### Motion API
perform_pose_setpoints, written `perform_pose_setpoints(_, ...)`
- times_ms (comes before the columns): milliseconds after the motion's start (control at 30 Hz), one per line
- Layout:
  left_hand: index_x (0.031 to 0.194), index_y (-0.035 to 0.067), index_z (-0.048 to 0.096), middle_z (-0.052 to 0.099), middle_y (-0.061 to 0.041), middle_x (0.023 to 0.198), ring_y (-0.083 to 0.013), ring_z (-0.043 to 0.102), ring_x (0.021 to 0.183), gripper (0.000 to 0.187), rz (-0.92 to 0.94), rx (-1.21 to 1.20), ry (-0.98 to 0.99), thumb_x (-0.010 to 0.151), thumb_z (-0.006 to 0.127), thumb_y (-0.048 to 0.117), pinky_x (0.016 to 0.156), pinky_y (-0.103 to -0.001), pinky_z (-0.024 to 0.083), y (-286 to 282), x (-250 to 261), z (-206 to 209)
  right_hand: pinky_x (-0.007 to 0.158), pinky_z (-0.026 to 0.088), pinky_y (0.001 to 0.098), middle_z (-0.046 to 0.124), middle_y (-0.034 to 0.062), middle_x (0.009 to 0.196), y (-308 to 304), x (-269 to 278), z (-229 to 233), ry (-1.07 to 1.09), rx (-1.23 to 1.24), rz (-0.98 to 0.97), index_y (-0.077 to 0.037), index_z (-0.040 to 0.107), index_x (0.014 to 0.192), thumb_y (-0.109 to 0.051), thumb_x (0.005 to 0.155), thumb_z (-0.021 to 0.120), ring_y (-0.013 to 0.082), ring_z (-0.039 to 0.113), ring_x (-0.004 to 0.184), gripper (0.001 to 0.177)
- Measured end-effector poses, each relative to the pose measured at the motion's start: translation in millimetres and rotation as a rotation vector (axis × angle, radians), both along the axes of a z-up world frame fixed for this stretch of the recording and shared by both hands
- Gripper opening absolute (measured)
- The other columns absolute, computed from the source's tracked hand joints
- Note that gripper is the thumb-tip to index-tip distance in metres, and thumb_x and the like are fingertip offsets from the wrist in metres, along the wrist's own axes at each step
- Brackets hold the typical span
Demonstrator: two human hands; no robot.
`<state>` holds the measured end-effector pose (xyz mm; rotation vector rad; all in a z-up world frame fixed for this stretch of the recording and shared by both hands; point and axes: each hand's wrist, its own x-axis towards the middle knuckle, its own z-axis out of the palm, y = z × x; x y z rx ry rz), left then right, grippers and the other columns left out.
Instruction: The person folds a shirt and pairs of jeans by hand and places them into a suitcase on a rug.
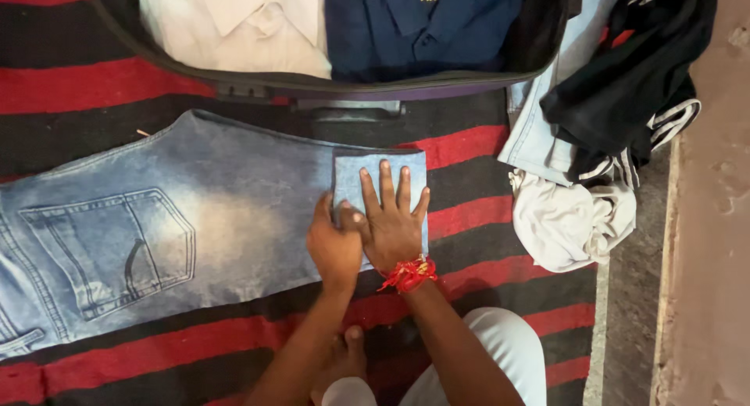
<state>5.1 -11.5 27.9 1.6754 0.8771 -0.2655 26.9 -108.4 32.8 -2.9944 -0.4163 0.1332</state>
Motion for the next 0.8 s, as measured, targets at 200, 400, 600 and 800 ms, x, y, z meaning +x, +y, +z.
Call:
perform_pose_setpoints(200, 0.161, -0.004, 0.030, 0.031, -0.028, 0.169, -0.0463, 0.031, 0.159, 0.064, -0.358, 0.388, -0.768, 0.110, 0.053, 0.028, 0.130, -0.053, 0.029, -4.7, -15.4, 13.7, 0.106, 0.023, 0.0778, 0.029, 0.0192, 0.164, -0.9, 0.3, -7.5, -0.083, -0.079, 0.053, -0.016, 0.041, 0.157, -0.045, 0.096, 0.054, 0.0476, 0.025, 0.149, 0.069)
perform_pose_setpoints(400, 0.162, -0.003, 0.014, 0.019, -0.026, 0.170, -0.0449, 0.017, 0.158, 0.078, -0.519, 0.158, -0.536, 0.106, 0.043, 0.042, 0.125, -0.053, 0.016, -3.6, -17.8, -4.7, 0.119, 0.036, 0.0537, 0.053, 0.0187, 0.151, -45.1, -9.7, 3.1, -0.056, 0.594, -0.295, -0.007, 0.048, 0.151, -0.023, 0.099, 0.065, 0.0395, 0.044, 0.145, 0.057)
perform_pose_setpoints(600, 0.165, -0.002, 0.011, 0.016, -0.026, 0.173, -0.0438, 0.013, 0.163, 0.078, -0.367, 0.118, -0.729, 0.111, 0.038, 0.048, 0.132, -0.050, 0.014, 12.1, -22.7, -0.1, 0.090, 0.052, 0.0342, 0.070, 0.0137, 0.116, -51.1, -11.0, 17.0, 0.200, 0.923, -0.683, -0.002, 0.061, 0.133, -0.014, 0.090, 0.072, 0.0207, 0.065, 0.103, 0.046)
perform_pose_setpoints(800, 0.163, -0.003, 0.012, 0.014, -0.024, 0.172, -0.0398, 0.013, 0.161, 0.080, -0.245, -0.162, -0.667, 0.110, 0.029, 0.054, 0.130, -0.048, 0.011, 35.5, -12.0, -6.0, 0.090, 0.050, 0.0313, 0.071, 0.0096, 0.111, -21.9, -10.3, 70.9, 0.365, 1.383, -0.720, 0.006, 0.064, 0.128, -0.004, 0.088, 0.075, 0.0166, 0.064, 0.100, 0.043)
